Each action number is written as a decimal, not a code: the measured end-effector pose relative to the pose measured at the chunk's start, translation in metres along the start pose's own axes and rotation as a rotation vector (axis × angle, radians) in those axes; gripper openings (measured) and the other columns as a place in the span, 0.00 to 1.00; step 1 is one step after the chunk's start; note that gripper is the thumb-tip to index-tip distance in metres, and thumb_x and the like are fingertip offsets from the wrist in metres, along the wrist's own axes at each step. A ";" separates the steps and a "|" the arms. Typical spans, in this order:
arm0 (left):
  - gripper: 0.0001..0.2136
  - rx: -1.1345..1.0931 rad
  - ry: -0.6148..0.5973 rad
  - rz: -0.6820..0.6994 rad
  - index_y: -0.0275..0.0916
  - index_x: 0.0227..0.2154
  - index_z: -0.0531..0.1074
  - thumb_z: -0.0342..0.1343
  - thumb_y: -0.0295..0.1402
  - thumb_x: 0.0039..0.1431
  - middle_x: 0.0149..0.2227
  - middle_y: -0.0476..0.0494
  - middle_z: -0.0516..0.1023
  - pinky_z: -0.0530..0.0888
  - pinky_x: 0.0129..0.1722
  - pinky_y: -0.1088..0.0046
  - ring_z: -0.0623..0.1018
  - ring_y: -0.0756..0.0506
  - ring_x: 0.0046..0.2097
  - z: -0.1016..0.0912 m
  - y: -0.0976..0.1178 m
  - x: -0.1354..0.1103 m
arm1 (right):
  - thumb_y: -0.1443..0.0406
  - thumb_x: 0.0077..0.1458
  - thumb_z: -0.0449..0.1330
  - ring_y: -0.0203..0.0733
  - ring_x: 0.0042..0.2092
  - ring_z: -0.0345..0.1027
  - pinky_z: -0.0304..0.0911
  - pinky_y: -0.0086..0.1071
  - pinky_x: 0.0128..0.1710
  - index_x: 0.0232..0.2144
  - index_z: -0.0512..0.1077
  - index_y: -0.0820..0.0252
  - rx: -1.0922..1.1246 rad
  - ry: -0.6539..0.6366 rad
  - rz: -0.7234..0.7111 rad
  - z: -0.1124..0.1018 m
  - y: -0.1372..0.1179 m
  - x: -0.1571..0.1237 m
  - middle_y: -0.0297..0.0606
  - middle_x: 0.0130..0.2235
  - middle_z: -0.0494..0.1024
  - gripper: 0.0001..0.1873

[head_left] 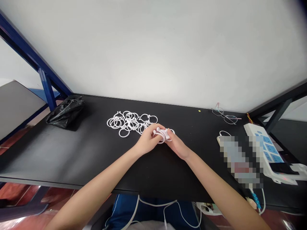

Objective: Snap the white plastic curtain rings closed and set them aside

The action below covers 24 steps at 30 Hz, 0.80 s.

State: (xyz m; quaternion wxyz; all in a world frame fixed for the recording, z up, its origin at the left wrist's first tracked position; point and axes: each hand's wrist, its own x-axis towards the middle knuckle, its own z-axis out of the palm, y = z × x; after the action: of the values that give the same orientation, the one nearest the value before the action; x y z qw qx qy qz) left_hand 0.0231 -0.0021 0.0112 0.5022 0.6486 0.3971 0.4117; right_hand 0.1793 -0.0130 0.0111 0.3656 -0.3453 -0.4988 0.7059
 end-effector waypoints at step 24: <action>0.13 0.038 0.116 0.169 0.37 0.42 0.75 0.51 0.25 0.56 0.47 0.41 0.78 0.73 0.47 0.68 0.77 0.43 0.47 -0.005 -0.003 0.000 | 0.44 0.58 0.54 0.44 0.43 0.73 0.67 0.40 0.47 0.36 0.79 0.60 -0.086 0.105 -0.073 -0.007 -0.006 0.003 0.42 0.39 0.80 0.27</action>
State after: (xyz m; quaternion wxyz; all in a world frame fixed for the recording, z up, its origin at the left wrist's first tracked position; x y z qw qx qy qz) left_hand 0.0182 0.0000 0.0086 0.4294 0.6641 0.3771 0.4820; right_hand 0.1848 -0.0058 0.0143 0.4016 -0.3790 -0.5210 0.6509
